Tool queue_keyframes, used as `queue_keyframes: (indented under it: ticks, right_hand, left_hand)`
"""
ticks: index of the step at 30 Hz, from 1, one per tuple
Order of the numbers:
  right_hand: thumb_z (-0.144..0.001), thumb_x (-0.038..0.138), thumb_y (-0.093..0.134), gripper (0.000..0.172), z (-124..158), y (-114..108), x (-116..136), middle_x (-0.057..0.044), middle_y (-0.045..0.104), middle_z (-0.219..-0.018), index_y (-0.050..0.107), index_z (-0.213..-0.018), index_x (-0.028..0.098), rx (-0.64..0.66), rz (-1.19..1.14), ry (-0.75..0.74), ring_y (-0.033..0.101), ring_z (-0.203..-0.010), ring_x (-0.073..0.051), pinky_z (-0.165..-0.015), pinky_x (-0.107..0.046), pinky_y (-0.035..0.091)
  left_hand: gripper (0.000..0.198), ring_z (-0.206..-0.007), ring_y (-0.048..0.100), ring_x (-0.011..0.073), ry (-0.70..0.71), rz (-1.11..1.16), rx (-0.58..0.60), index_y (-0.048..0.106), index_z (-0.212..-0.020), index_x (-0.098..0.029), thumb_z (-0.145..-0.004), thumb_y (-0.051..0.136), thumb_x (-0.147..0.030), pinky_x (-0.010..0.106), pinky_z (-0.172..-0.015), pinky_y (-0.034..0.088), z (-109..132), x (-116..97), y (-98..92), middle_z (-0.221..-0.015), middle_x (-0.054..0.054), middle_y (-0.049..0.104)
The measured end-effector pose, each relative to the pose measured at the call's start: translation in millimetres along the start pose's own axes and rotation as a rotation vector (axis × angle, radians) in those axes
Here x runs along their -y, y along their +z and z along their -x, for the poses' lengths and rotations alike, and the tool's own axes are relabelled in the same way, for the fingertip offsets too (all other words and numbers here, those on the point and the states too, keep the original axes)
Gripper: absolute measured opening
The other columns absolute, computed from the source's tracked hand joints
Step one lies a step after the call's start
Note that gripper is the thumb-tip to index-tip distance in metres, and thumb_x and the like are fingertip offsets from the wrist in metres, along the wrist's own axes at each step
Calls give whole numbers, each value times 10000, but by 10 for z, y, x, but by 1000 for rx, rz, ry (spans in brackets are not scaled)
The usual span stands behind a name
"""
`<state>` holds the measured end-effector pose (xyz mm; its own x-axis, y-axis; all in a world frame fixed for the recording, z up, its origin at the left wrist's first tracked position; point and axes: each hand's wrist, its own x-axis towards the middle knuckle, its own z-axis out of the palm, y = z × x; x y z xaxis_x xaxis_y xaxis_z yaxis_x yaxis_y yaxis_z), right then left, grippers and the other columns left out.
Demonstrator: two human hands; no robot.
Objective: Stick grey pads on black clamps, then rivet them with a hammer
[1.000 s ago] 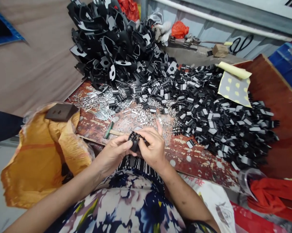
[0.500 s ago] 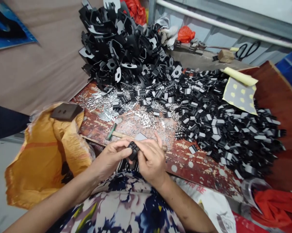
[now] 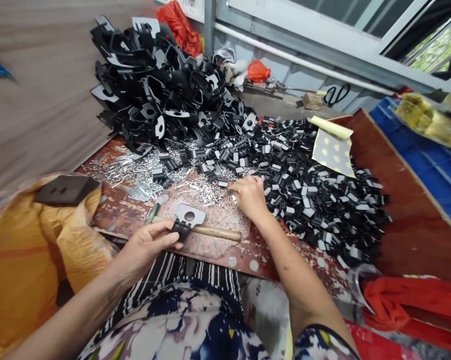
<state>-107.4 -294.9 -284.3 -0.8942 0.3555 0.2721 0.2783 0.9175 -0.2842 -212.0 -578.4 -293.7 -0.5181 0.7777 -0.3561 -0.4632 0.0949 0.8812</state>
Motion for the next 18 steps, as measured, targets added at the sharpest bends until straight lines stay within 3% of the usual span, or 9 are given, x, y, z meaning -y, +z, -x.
queue_keyframes:
  ticks: [4,8,10,12,15,18]
  right_hand:
    - [-986,173,634,238,-196,173,-161,0,790,-892,788,-832,270,105,186,-138,559,-924,-211,-1043,-477,286]
    - [-995,170,605,242,-161,127,-70,-31,750,-843,749,-807,220,18,210,-197,537,-898,-217,-995,-449,298]
    - [-1002,198,602,199,-44,24,116,-45,741,-922,740,-861,221,-96,50,-172,563,-956,-230,-977,-439,336]
    - [-1000,226,612,155,133,-60,405,-38,719,-1002,728,-898,241,-158,-263,-127,594,-1016,-231,-961,-427,397]
    - [-975,248,654,110,414,-23,877,-19,703,-1012,720,-888,261,-32,-771,-92,640,-1022,-209,-932,-404,489]
    - [-968,284,670,94,586,175,1144,-24,722,-988,721,-895,253,43,-1027,3,673,-984,-196,-908,-393,529]
  left_hand:
    - [310,-744,613,142,-71,87,11,762,-824,-161,-697,913,-400,278,-732,551,72,127,38,-814,27,677]
    - [332,-740,582,138,-100,106,51,743,-810,-159,-705,912,-425,282,-709,570,110,190,63,-811,25,640]
    - [340,-728,573,132,-97,106,68,732,-804,-158,-708,908,-433,272,-688,572,118,197,91,-801,19,621]
    - [368,-711,561,126,-75,127,70,720,-788,-154,-700,907,-458,258,-658,571,118,192,137,-783,14,600]
    - [413,-689,527,120,-13,200,25,678,-720,-150,-693,898,-498,250,-612,577,97,187,216,-744,2,554]
    - [453,-634,472,105,51,229,-72,588,-618,-157,-682,901,-477,215,-525,545,64,207,247,-675,-21,482]
